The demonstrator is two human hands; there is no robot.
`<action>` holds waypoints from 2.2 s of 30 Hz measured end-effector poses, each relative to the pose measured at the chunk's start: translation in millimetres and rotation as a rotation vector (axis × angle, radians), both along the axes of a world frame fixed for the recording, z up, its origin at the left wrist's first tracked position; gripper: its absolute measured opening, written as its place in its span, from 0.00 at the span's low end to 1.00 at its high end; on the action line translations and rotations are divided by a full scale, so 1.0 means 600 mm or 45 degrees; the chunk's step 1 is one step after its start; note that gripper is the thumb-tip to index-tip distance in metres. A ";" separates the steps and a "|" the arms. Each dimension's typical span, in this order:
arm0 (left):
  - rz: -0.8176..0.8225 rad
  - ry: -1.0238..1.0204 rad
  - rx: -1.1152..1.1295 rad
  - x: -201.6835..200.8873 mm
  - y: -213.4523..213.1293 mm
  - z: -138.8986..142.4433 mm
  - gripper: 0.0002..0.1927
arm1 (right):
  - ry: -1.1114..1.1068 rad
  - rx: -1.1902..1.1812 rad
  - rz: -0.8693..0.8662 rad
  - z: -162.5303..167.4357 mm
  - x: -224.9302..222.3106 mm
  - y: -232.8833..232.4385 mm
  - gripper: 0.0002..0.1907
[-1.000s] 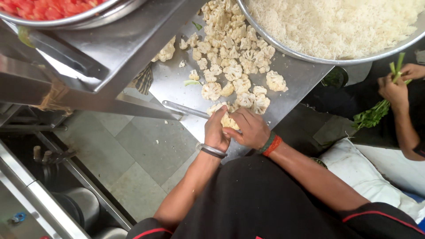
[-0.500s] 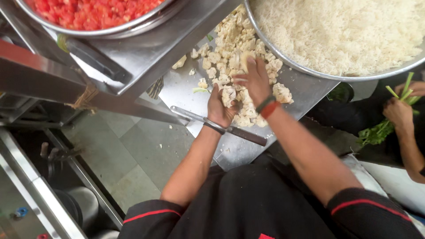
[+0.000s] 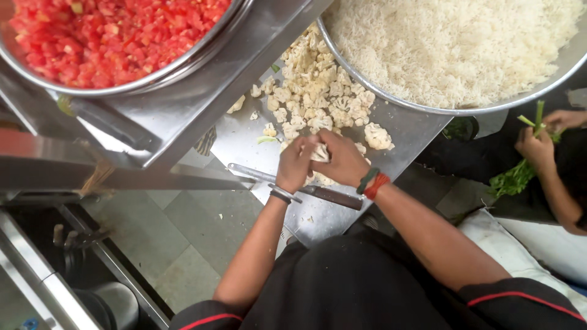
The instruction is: The person cuts cauliflower into florets on a stainless steel prep table, holding each piece with the left hand and slicing with a knife in the right hand, working through pieces one at a time and pushing cut florets aside. A coworker beside the table trims green vegetable stalks.
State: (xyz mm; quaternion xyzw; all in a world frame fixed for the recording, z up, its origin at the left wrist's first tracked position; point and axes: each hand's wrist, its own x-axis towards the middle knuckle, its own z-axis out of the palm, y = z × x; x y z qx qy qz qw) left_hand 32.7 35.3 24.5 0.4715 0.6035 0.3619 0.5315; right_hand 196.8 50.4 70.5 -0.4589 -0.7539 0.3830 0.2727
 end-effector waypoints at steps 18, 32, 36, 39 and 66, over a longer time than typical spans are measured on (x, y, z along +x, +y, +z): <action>0.890 -0.947 -0.248 0.030 0.092 -0.091 0.23 | -0.384 0.408 -0.320 -0.058 -0.011 0.053 0.25; 0.265 0.542 0.473 -0.052 0.025 -0.064 0.16 | -0.368 -0.021 -0.004 -0.021 0.034 -0.016 0.09; 0.208 0.627 0.507 -0.034 -0.075 -0.064 0.13 | -0.510 0.092 0.092 -0.058 0.053 -0.137 0.13; 0.087 0.850 0.428 -0.013 -0.103 -0.052 0.22 | -0.468 0.288 0.097 -0.083 0.079 -0.156 0.18; 0.177 0.653 0.645 -0.025 -0.215 -0.101 0.21 | -0.321 -0.398 -0.019 -0.093 0.132 -0.254 0.16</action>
